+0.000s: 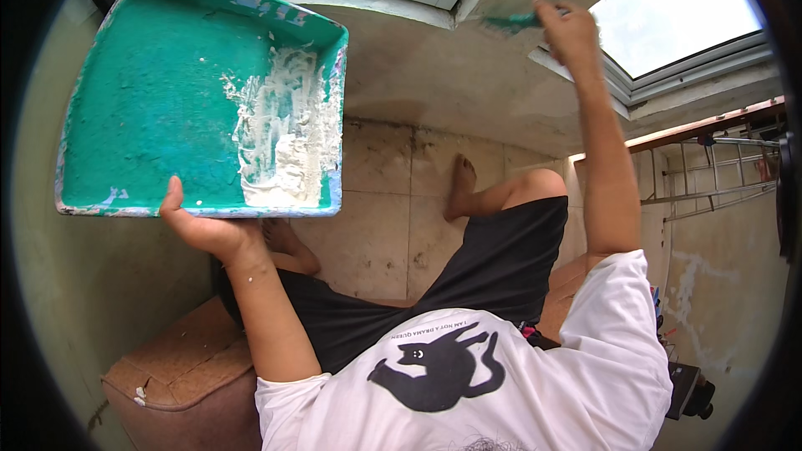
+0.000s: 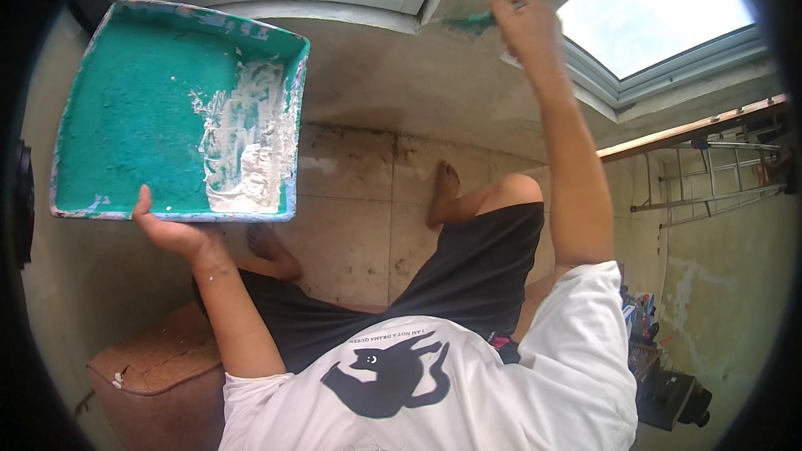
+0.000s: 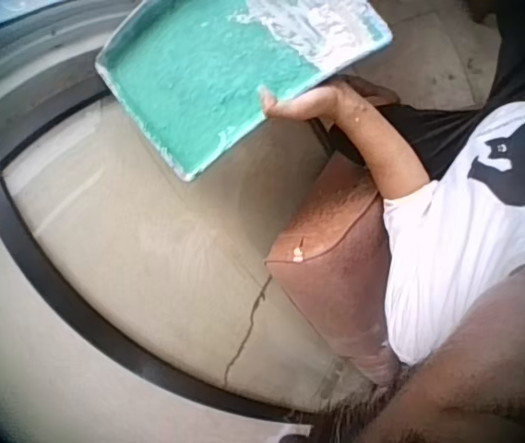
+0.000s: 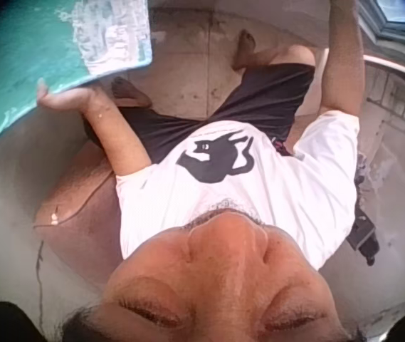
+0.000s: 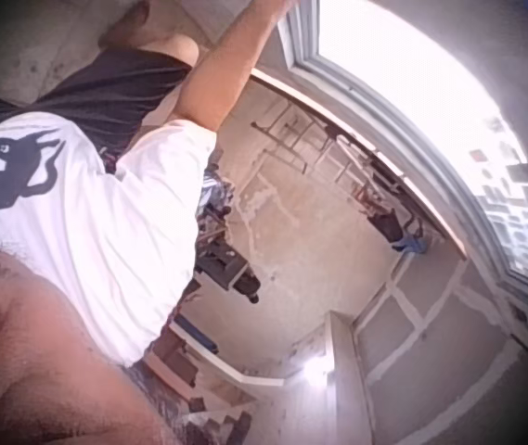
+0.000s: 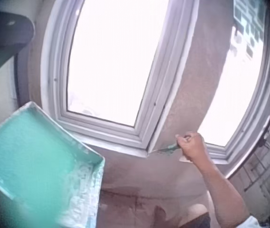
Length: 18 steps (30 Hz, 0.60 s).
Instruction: The person applies plaster to the wall around a window frame using a putty knife, taking paste from a handheld tray.
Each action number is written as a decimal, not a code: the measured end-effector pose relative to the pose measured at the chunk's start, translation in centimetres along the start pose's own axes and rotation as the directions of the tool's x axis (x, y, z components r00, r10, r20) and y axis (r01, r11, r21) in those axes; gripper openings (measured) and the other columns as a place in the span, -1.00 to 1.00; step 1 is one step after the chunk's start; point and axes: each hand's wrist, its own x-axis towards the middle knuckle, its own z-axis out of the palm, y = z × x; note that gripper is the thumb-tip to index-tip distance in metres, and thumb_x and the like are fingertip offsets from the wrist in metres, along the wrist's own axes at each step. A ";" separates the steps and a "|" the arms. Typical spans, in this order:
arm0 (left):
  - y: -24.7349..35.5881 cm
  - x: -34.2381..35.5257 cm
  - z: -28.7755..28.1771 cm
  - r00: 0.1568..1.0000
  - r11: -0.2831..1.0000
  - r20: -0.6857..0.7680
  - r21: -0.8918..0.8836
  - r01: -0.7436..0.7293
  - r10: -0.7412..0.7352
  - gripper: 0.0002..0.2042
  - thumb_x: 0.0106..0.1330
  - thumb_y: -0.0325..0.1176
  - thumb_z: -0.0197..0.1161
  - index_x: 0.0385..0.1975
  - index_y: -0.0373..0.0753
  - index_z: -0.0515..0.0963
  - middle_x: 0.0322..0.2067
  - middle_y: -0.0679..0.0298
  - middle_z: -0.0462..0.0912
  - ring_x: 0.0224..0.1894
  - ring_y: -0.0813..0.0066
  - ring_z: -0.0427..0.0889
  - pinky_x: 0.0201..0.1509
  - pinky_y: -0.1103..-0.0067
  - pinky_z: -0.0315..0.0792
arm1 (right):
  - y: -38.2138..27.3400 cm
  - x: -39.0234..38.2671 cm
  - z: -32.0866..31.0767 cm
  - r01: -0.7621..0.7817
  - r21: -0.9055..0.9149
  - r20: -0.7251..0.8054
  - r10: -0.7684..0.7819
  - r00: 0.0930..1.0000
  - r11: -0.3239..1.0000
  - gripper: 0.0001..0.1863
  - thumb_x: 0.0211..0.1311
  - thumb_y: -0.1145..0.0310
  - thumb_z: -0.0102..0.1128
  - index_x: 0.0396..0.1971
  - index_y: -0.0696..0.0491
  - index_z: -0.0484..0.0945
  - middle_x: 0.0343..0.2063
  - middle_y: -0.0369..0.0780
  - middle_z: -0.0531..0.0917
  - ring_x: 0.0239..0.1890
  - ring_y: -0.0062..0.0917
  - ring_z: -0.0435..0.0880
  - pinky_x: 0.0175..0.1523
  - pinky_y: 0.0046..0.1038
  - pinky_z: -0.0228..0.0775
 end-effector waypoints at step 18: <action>-0.1 0.2 0.1 0.999 1.000 0.025 -0.015 -0.023 0.023 -0.43 0.23 -0.15 0.12 0.17 -0.39 0.34 0.10 0.07 0.45 0.13 0.14 0.45 0.22 0.28 0.32 | -0.6 -3.8 -0.9 -0.043 -0.025 0.249 0.047 0.967 0.999 -0.57 0.21 0.02 0.25 -0.30 0.16 0.66 -0.78 -0.33 0.48 -0.78 -0.69 0.39 -0.64 -0.56 0.20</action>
